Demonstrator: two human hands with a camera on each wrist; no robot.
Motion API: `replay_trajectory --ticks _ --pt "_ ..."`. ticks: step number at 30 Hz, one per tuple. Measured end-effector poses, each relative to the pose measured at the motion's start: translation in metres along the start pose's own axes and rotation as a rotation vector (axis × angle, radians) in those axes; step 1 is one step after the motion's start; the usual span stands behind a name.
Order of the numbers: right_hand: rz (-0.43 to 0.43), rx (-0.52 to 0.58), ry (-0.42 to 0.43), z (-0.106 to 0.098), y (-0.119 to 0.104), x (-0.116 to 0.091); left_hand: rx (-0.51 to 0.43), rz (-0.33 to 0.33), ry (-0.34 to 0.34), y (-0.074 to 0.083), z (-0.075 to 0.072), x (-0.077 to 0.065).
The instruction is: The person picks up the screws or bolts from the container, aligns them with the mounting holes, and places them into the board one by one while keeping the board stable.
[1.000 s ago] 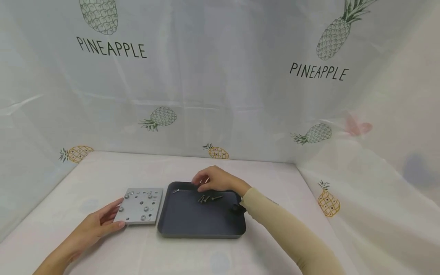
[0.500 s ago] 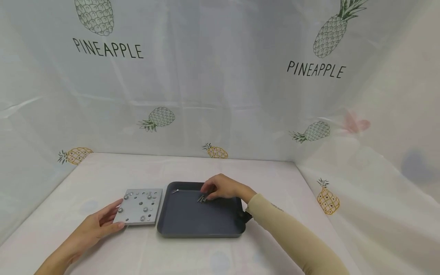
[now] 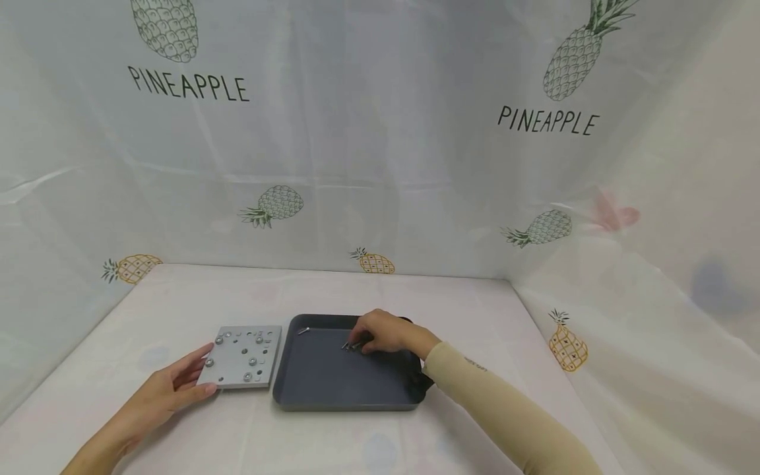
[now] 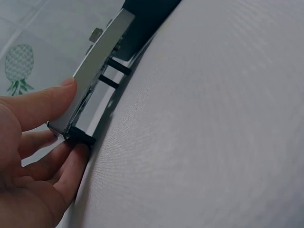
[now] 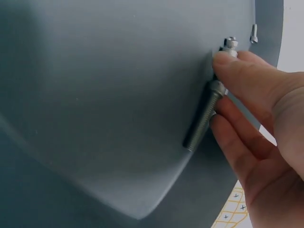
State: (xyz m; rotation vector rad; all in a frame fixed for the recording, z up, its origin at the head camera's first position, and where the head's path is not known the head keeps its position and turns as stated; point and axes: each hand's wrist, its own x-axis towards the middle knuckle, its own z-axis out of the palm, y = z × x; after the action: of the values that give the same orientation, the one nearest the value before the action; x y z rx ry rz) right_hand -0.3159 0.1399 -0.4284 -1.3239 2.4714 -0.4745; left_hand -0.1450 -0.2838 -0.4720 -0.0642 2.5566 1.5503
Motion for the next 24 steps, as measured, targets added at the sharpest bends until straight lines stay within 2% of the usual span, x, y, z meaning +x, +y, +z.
replay_trajectory --ticks 12,20,24 --pt "0.007 -0.081 0.012 0.000 -0.005 0.007 -0.003 -0.012 0.001 0.001 0.001 0.001" --pt "-0.044 -0.179 -0.005 -0.001 -0.006 0.011 0.008 -0.006 0.009 0.000 0.001 0.001" --pt "-0.053 -0.160 -0.021 -0.001 -0.004 0.012 0.012 -0.008 0.008 0.001 0.001 0.000"
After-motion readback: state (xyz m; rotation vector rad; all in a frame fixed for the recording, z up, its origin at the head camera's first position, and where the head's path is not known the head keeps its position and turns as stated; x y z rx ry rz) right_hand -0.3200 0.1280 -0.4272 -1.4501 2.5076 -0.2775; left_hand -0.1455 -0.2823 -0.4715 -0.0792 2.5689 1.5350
